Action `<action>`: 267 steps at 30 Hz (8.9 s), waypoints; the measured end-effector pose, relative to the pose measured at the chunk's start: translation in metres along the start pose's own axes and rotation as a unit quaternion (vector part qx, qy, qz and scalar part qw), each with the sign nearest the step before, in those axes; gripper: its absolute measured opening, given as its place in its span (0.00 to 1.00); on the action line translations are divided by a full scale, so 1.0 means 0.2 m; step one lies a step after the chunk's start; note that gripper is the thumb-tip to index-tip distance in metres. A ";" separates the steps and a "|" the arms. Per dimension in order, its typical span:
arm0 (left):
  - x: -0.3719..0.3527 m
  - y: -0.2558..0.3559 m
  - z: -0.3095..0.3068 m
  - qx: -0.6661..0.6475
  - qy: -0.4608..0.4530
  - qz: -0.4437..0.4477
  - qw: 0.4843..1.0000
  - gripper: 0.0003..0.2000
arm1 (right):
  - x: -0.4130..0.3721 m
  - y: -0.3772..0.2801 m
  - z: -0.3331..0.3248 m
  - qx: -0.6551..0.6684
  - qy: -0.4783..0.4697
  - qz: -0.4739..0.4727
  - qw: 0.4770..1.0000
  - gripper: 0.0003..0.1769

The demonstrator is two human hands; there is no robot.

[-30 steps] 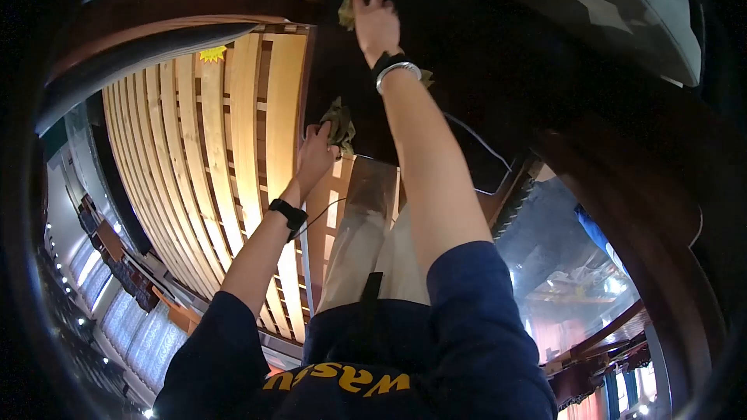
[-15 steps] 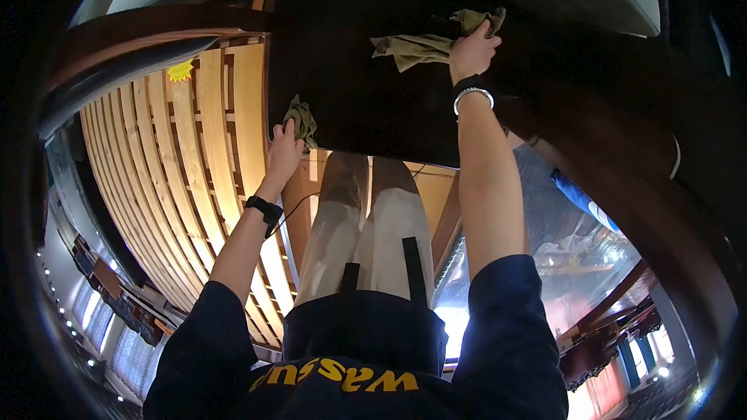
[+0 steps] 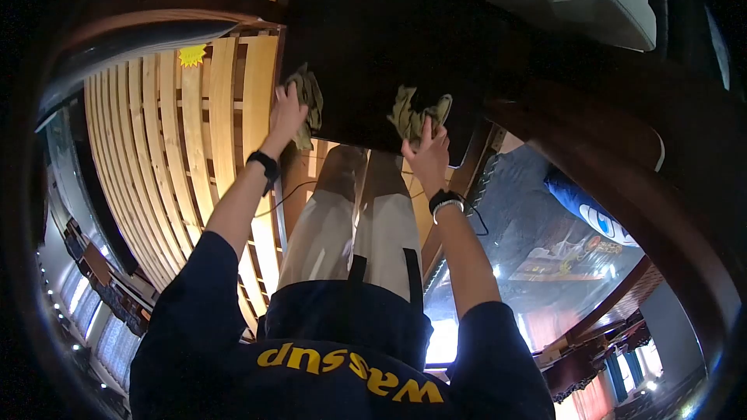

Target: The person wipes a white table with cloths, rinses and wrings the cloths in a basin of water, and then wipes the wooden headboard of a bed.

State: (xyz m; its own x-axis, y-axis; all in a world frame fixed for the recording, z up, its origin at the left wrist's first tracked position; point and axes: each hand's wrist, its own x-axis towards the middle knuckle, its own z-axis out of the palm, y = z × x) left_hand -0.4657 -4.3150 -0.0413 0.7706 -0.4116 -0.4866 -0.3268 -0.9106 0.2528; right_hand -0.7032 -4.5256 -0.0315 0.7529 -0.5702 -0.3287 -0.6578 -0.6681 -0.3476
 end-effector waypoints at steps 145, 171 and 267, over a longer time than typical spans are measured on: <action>-0.90 -0.02 0.04 -0.094 0.010 0.009 0.995 0.22 | -0.35 -0.60 0.54 0.268 -0.132 -0.061 0.952 0.09; -1.49 1.31 -1.46 -0.198 0.198 0.654 0.702 0.13 | -1.90 0.69 -0.62 0.325 0.207 0.413 0.826 0.22; -1.02 2.39 -1.35 -0.250 0.430 0.491 0.715 0.30 | -0.09 0.44 -2.08 0.307 0.586 -0.159 0.733 0.25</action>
State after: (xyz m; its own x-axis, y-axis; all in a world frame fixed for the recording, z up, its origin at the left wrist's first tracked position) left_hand -0.6311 -4.6578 0.4042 0.4256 -0.4732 0.7713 -0.8707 0.0182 0.4916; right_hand -0.7659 -4.7727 0.3103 0.1356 -0.6920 0.7090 -0.0603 -0.7201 -0.6913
